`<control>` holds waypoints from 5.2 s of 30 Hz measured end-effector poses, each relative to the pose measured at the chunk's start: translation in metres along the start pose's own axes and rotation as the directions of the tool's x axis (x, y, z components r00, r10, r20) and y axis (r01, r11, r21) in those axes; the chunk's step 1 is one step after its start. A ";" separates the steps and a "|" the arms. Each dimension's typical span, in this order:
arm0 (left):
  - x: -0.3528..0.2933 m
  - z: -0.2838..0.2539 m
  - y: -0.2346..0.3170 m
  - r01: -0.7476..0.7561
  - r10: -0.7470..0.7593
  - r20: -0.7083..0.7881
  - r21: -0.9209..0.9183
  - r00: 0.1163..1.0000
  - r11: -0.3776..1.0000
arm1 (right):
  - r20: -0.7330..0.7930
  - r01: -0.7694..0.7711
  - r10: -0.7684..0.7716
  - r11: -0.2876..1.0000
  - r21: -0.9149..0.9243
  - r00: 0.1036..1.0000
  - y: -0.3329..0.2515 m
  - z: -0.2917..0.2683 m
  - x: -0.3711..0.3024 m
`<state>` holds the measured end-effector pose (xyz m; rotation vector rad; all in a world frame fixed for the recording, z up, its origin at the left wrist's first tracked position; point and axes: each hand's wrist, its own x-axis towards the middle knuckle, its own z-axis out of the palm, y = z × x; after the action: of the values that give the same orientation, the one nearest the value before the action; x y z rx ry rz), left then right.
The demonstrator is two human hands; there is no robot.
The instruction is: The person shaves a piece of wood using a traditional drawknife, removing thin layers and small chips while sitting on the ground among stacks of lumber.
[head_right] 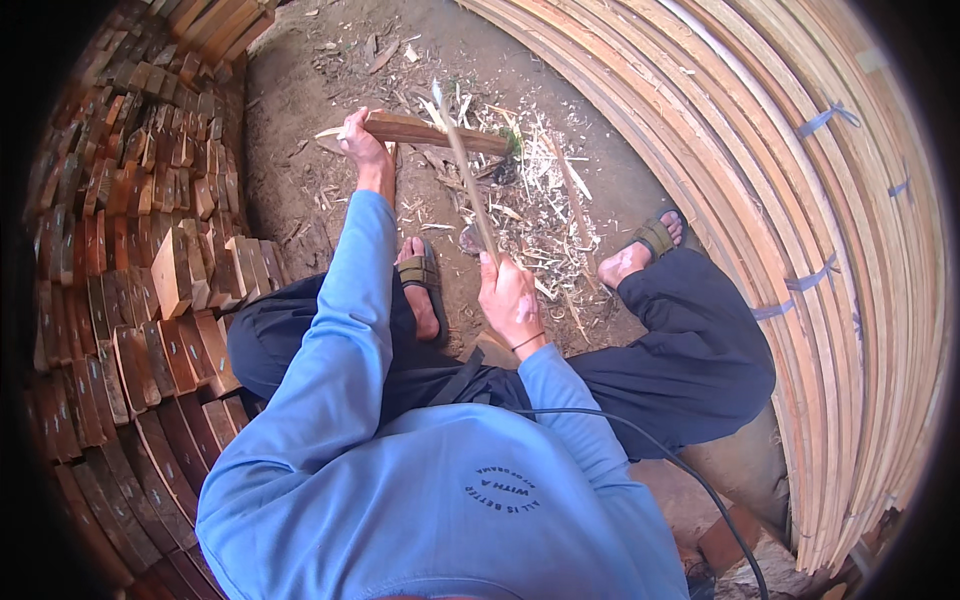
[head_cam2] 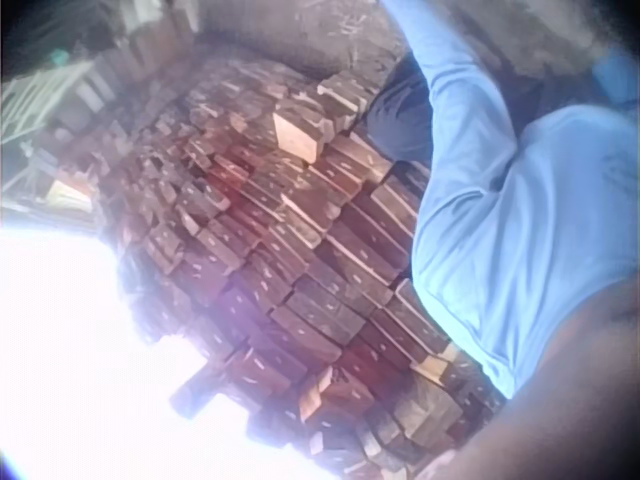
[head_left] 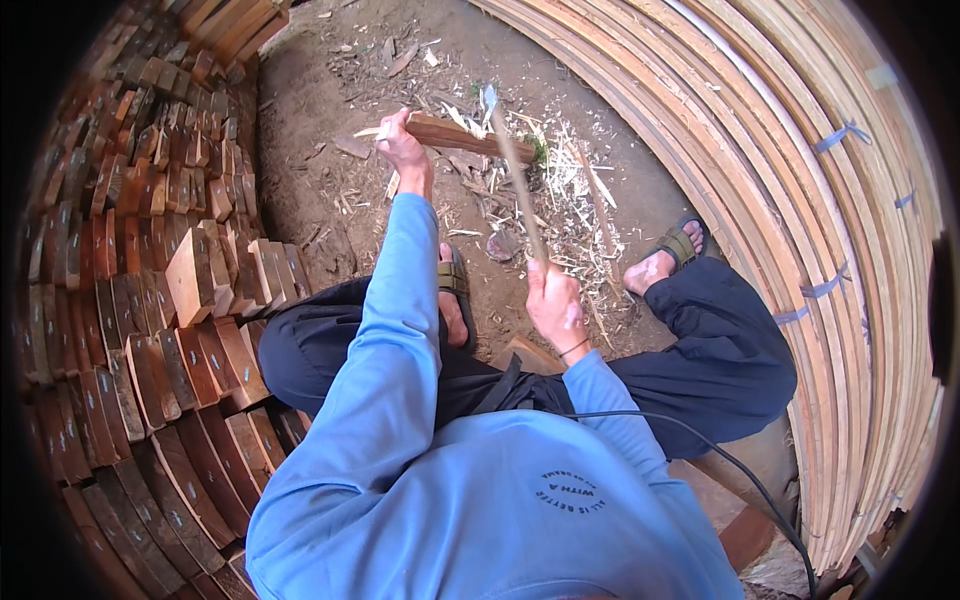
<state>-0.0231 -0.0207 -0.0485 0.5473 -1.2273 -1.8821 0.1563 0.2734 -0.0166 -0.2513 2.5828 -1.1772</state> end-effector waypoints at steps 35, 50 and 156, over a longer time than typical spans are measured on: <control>0.004 -0.005 0.001 0.001 -0.006 -0.092 -0.050 0.996 0.999 | 0.175 -0.187 0.195 0.980 -0.062 0.965 -0.005 -0.015 -0.011; -0.006 -0.008 0.002 0.027 -0.030 -0.081 -0.047 0.996 0.999 | 0.000 -0.069 0.069 0.991 0.115 0.998 -0.041 -0.040 -0.014; -0.012 0.004 0.005 0.008 -0.010 -0.124 -0.018 0.992 1.000 | 0.081 -0.099 0.102 0.994 -0.037 0.992 -0.009 -0.019 -0.012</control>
<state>-0.0172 -0.0099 -0.0426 0.6520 -1.1282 -1.8357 0.1613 0.2844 0.0046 -0.1709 2.5135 -1.0672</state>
